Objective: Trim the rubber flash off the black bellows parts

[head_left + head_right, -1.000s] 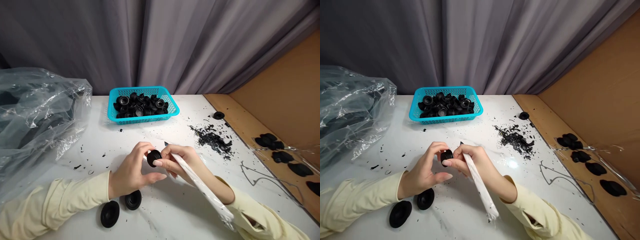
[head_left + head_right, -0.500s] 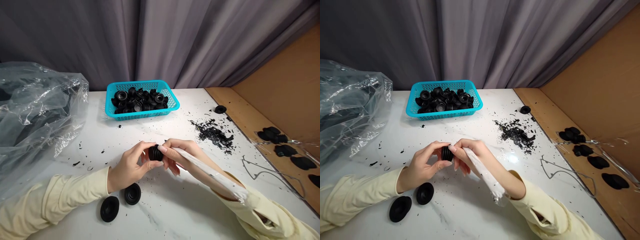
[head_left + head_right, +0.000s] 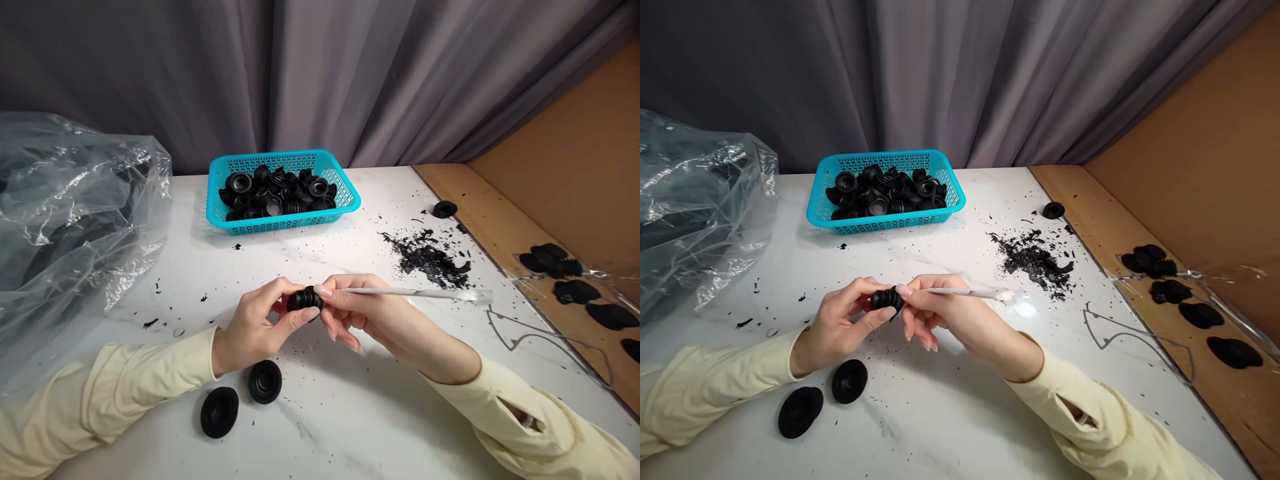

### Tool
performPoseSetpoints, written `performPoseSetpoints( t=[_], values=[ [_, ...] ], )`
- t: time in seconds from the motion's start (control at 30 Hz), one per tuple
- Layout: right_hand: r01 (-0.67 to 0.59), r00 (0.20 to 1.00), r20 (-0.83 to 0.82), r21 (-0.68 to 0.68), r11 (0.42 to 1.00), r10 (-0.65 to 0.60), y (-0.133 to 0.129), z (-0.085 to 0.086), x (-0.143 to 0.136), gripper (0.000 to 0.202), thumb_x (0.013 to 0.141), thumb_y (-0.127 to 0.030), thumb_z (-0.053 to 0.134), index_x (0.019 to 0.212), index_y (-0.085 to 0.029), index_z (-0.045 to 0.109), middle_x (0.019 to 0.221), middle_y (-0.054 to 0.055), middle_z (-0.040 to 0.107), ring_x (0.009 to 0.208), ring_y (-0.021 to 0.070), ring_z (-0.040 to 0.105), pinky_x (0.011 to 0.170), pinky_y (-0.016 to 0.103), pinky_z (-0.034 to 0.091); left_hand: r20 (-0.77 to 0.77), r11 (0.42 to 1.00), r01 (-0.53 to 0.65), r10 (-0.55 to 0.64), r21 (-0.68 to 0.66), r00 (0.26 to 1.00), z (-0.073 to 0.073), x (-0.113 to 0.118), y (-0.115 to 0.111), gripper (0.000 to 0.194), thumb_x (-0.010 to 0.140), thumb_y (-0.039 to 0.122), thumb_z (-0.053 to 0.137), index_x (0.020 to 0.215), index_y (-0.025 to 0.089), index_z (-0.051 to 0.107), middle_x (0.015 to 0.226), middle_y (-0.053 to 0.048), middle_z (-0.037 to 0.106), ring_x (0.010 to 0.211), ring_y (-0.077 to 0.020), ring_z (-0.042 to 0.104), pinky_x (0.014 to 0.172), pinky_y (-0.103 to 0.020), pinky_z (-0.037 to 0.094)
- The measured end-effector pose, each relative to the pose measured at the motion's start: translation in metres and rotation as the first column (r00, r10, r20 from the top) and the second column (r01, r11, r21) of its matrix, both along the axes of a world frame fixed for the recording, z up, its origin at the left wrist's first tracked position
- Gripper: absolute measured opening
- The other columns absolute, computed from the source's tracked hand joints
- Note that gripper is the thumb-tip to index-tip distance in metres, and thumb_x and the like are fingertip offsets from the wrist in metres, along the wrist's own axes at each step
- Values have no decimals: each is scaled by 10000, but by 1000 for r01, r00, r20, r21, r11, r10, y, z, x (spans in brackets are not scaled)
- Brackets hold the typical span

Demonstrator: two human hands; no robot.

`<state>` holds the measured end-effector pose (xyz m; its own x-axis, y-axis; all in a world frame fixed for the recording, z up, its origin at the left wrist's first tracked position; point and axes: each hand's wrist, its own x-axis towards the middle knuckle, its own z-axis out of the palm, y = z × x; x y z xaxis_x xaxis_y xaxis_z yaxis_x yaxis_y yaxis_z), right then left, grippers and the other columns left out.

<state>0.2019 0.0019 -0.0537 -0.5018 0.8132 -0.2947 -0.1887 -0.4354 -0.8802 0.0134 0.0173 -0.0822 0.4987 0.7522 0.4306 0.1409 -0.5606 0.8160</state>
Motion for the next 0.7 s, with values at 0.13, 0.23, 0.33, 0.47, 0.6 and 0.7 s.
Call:
performPoseSetpoints(
  t=[0.13,0.23,0.33,0.47,0.6,0.7],
  values=[
    [1,1000,-24,-20,1000,-2,1,0,-2,295,922,-293,555,672,-138,533,577,14,607,392,65,472,421,190,344,14,998,17,-17,-67,1000,2,0,1,80,866,215,556,823,164,510,647,34,484,541,-73,437,472,-179,408],
    [13,999,-45,-37,999,-14,1,0,-3,292,923,-273,551,667,-132,541,580,19,609,392,64,474,417,186,341,35,980,43,-37,-193,999,3,0,2,136,859,241,561,771,164,491,621,45,445,492,-60,392,430,-178,366],
    [25,996,-81,-50,998,-29,0,3,-3,283,920,-248,555,667,-122,555,581,19,607,391,57,464,417,178,341,60,934,78,-61,-348,996,4,-1,3,202,856,302,566,748,168,461,617,47,429,447,-51,385,389,-183,339],
    [38,991,-125,-86,996,-49,-2,6,-4,315,924,-210,549,625,-113,555,530,-5,563,359,31,405,399,156,317,99,854,119,-79,-506,992,3,-3,4,266,866,394,552,757,175,448,556,56,430,410,-64,413,375,-191,337],
    [44,989,-138,-116,992,-60,-4,8,-4,358,939,-208,528,596,-107,564,499,-15,532,346,23,382,389,144,303,127,826,144,-89,-544,988,2,-3,5,289,863,430,556,769,171,468,562,48,461,423,-70,440,396,-196,365],
    [49,986,-151,-135,990,-69,-5,8,-4,349,932,-203,536,597,-110,568,484,-21,523,342,25,377,386,143,313,141,816,166,-104,-554,985,2,-3,6,280,854,431,571,805,168,486,598,42,476,437,-69,452,401,-194,384]
  ],
)
